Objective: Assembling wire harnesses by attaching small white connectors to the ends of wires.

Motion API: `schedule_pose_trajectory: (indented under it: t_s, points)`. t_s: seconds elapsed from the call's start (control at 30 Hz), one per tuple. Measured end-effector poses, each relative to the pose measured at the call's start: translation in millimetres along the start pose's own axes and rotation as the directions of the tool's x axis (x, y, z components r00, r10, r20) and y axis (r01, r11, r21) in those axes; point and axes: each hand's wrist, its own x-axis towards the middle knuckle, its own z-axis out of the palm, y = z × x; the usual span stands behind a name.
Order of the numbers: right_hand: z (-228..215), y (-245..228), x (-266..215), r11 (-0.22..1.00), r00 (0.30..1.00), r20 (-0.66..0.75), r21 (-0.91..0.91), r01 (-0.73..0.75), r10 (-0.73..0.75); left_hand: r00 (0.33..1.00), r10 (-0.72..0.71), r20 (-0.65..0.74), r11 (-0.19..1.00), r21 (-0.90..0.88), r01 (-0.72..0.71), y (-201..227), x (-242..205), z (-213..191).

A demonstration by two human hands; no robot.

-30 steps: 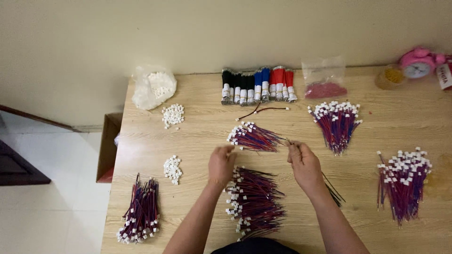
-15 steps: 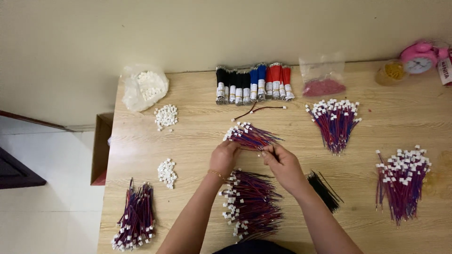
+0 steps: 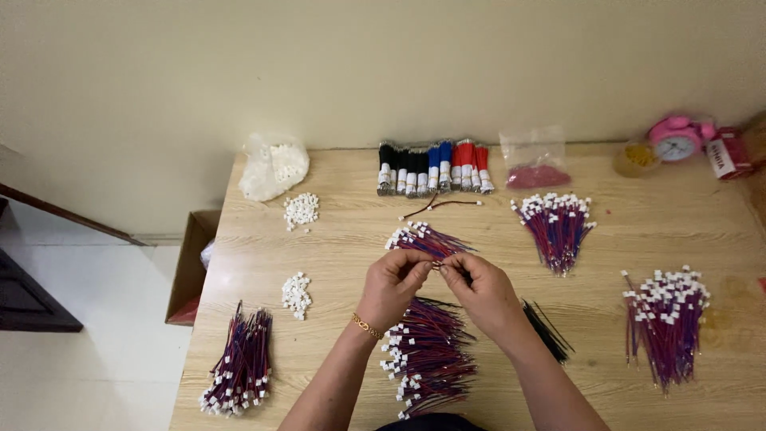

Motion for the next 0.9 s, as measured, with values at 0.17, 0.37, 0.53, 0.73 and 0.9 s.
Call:
schedule_pose_trajectory:
  t_s: [0.17, 0.37, 0.53, 0.73, 0.9]
  points:
    - [4, 4, -5, 0.985, 0.999, -0.049, 0.169, 0.025, -0.017, 0.993, -0.117, 0.024, 0.972, -0.203, 0.119, -23, -10, 10]
    - [-1, -13, -20, 0.99, 0.994, -0.095, 0.128, 0.056, -0.043, 0.948, -0.307, 0.082, 0.777, -0.553, 0.3, -10, -23, 16]
    - [-4, -16, -19, 0.996, 0.989, -0.122, -0.016, 0.087, -0.088, 0.925, -0.347, 0.153, 0.668, -0.652, 0.359, -11, -23, 15]
    - [-4, -15, -19, 0.991, 0.989, -0.105, -0.089, 0.099, -0.108, 0.926, -0.337, 0.168, 0.656, -0.664, 0.359, -19, -20, 14]
    - [-3, -14, -17, 0.994, 0.998, -0.061, -0.106, -0.001, -0.005, 0.921, -0.353, 0.168, 0.658, -0.654, 0.372, -29, -19, 13]
